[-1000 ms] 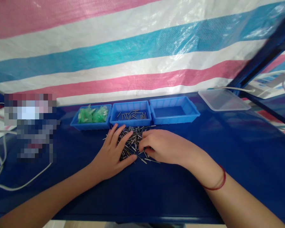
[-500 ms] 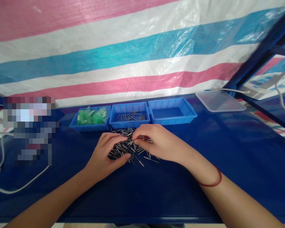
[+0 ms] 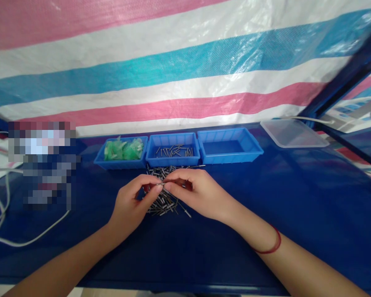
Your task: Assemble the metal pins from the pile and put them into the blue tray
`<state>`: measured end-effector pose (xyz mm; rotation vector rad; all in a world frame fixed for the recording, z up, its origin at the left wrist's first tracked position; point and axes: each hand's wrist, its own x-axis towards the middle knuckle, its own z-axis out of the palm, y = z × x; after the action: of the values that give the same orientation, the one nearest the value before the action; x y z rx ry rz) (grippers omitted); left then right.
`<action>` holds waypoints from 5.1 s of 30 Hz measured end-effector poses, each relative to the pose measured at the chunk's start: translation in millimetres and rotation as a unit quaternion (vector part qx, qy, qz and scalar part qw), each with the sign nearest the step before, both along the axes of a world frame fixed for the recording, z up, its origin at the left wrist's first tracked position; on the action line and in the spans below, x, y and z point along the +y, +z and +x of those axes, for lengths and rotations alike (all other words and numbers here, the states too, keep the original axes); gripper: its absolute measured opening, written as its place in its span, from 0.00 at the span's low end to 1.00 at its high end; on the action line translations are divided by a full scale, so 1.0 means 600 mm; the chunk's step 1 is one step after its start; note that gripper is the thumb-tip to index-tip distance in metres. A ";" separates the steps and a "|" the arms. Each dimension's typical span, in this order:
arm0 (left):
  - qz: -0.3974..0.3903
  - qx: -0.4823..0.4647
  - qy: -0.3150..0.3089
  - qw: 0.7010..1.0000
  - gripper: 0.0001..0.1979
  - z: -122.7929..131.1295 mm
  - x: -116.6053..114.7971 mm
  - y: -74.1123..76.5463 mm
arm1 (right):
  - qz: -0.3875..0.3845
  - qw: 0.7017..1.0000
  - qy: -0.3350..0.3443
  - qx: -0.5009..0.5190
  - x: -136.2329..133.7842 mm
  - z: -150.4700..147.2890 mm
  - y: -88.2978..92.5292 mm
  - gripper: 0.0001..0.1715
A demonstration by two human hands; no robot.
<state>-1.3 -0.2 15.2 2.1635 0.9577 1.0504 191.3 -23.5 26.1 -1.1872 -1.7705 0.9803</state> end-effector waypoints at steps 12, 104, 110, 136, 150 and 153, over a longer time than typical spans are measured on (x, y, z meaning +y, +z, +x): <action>-0.029 0.011 -0.011 0.999 0.06 -0.002 0.010 -0.005 | 0.025 0.997 -0.047 0.048 -0.009 -0.003 0.005 0.06; -0.045 0.072 0.048 0.995 0.06 -0.012 0.023 -0.005 | 0.063 0.992 -0.108 -0.027 0.016 -0.016 -0.024 0.10; -0.029 0.073 0.023 0.997 0.05 -0.008 0.017 -0.006 | 0.020 0.990 -0.120 0.073 0.015 -0.027 -0.029 0.10; -0.020 0.027 0.030 0.999 0.14 -0.014 0.020 -0.015 | 0.264 0.932 -0.182 -0.166 0.070 -0.015 0.003 0.12; 0.146 0.206 -0.123 0.960 0.06 0.006 0.007 -0.016 | 0.235 0.926 -0.238 -0.173 0.040 0.019 -0.011 0.10; 0.172 0.255 -0.153 0.939 0.09 0.022 0.001 -0.007 | 0.216 0.933 -0.251 -0.143 0.036 0.027 -0.013 0.09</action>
<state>11.8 0.3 11.0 2.8484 0.6364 0.5381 207.4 -1.7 18.3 -1.4314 -1.6503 0.1104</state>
